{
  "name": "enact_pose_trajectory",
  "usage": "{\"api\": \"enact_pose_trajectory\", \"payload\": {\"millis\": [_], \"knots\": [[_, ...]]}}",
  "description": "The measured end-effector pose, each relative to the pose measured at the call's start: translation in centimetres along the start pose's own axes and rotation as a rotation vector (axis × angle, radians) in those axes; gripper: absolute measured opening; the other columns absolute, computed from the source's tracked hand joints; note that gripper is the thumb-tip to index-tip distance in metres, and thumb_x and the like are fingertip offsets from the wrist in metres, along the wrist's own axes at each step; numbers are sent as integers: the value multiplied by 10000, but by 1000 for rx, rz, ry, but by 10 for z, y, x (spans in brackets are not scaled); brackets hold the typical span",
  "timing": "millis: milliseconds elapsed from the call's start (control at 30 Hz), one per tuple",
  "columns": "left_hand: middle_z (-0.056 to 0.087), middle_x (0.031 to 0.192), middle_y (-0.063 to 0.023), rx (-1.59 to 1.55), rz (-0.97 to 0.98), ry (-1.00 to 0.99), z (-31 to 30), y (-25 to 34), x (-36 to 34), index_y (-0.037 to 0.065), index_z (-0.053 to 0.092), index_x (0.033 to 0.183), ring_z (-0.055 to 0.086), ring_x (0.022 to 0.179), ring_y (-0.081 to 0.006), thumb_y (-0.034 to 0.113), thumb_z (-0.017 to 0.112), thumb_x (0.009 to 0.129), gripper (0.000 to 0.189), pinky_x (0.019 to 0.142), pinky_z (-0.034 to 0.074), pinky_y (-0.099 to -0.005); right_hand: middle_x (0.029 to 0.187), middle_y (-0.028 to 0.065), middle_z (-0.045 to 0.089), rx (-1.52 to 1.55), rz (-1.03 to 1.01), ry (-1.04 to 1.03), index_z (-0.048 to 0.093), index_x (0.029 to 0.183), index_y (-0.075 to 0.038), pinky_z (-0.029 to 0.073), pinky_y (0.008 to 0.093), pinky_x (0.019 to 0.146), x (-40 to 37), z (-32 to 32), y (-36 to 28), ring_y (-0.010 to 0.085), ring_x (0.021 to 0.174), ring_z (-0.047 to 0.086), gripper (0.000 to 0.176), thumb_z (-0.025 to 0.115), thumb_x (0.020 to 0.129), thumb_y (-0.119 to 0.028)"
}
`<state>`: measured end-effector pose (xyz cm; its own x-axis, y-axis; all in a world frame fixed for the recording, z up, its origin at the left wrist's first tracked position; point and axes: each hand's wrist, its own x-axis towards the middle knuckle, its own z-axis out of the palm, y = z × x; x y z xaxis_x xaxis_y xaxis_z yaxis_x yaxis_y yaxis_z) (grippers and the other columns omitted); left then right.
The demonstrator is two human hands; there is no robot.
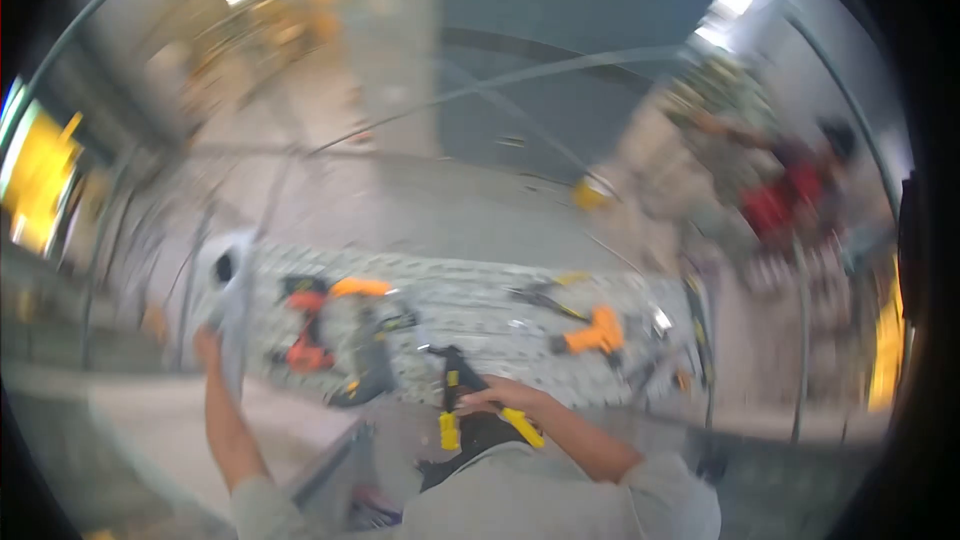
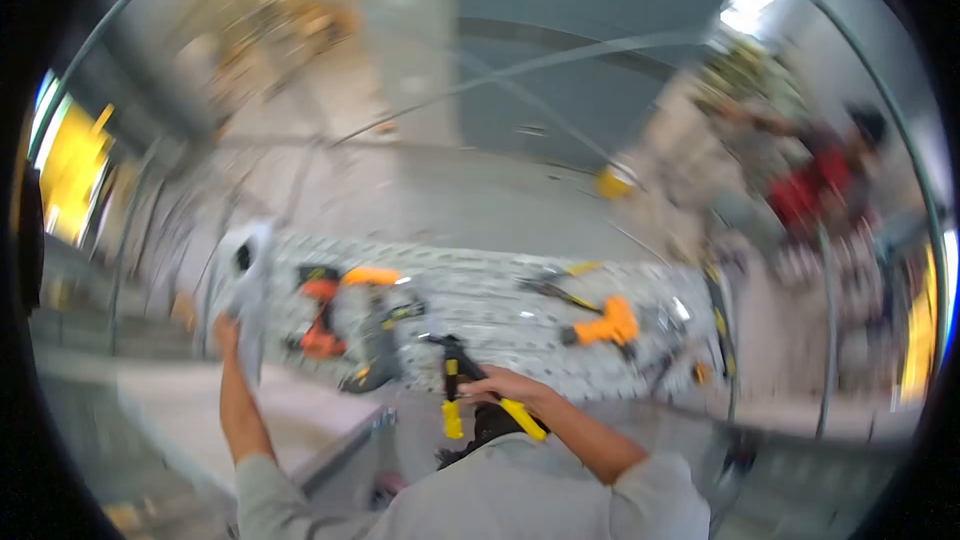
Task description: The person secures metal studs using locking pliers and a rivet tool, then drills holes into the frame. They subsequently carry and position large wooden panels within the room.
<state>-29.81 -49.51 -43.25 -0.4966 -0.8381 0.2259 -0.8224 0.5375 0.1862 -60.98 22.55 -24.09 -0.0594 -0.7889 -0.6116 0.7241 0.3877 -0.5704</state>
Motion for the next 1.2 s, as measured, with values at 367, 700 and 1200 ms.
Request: {"api": "enact_pose_trajectory", "payload": {"millis": [367,700,1200], "knots": [[713,906,-227,-330,-292,-40,-63,42,20,-84,633,907,676,825,-332,217,689,803,323,789,525,-428,1128,26,672,49,-251,-90,585,1254,-75,437,227,603,-22,11,47,152,1104,650,437,727,908,-301],[677,985,-128,-790,-20,263,-146,265,-107,-23,710,1030,639,909,-222,169,569,963,247,857,529,-395,1156,142,675,39,-228,-85,543,1357,-17,488,349,829,-35,45,0,190,930,612,565,718,871,-246],[716,1051,-172,-1977,-281,-175,-336,440,-254,52,565,1055,728,949,-228,130,609,1007,101,826,614,-319,1393,316,520,164,-179,-733,221,1582,-26,309,602,1152,-6,123,-73,431,1346,485,1003,773,769,-226]]}}
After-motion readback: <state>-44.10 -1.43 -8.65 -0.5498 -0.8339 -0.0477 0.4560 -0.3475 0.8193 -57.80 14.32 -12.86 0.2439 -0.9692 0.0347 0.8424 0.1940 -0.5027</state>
